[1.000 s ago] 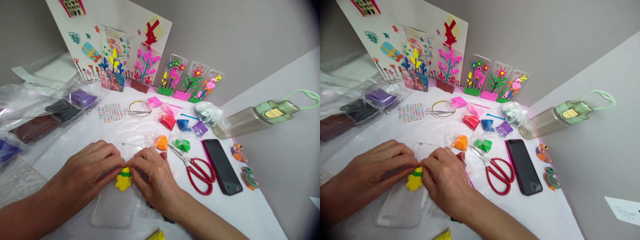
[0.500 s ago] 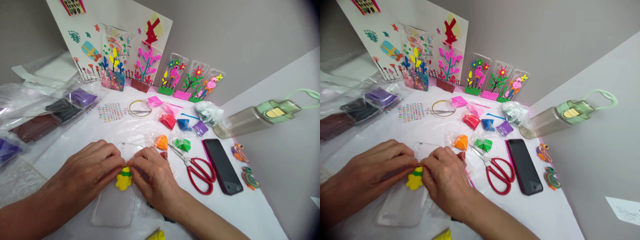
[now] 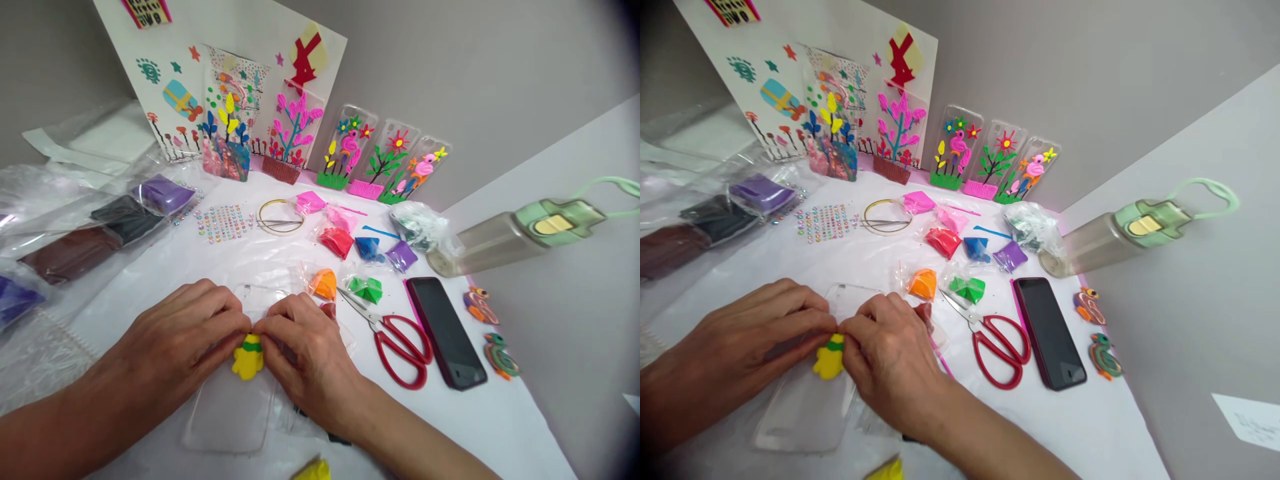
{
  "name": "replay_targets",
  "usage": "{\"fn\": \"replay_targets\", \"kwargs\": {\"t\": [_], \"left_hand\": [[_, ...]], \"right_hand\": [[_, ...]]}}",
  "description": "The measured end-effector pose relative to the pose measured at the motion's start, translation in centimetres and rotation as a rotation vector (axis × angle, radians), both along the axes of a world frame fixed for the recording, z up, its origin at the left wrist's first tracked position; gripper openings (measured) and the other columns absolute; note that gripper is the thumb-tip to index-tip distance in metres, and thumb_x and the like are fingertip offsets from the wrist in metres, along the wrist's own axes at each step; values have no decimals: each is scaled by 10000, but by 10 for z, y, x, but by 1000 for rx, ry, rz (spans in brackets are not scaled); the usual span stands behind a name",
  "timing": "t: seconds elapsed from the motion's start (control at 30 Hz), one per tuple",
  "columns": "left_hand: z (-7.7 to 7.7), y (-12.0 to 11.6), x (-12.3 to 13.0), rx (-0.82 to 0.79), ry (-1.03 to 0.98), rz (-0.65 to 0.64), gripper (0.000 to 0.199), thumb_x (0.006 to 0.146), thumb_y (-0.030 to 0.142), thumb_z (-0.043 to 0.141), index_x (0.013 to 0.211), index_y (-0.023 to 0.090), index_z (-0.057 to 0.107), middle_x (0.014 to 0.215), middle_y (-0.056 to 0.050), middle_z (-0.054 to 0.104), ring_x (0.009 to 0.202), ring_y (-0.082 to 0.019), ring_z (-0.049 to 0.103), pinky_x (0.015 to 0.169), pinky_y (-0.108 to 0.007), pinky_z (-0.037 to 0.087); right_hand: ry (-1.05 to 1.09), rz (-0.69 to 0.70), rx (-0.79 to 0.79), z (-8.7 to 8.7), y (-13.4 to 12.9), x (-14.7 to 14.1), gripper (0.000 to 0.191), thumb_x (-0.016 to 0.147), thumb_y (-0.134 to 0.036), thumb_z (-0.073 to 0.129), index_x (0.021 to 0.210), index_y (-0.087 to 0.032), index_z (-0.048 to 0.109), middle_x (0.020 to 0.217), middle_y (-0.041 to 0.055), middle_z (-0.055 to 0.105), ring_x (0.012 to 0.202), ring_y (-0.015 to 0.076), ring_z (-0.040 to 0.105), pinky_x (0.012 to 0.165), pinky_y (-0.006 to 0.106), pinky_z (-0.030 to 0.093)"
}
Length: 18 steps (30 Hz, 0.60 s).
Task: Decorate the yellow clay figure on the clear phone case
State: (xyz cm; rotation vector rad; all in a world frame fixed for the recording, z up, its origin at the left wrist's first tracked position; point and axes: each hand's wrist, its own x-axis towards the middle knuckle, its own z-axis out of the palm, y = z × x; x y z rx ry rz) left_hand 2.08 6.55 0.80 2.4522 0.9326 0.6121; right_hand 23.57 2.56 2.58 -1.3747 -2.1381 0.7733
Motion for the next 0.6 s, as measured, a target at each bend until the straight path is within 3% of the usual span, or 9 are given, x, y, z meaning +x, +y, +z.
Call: {"fn": "replay_targets", "kwargs": {"t": [0.6], "left_hand": [[1, 5, -4, 29, 57, -52, 180, 987, 167, 518, 962, 275, 661, 938, 25, 641, 867, -184, 561, 759, -304, 417]], "right_hand": [[-11, 6, 32, 0, 0, 0, 187, 977, -138, 555, 980, -187, 735, 953, 62, 675, 906, 210, 597, 800, 344, 486]]}}
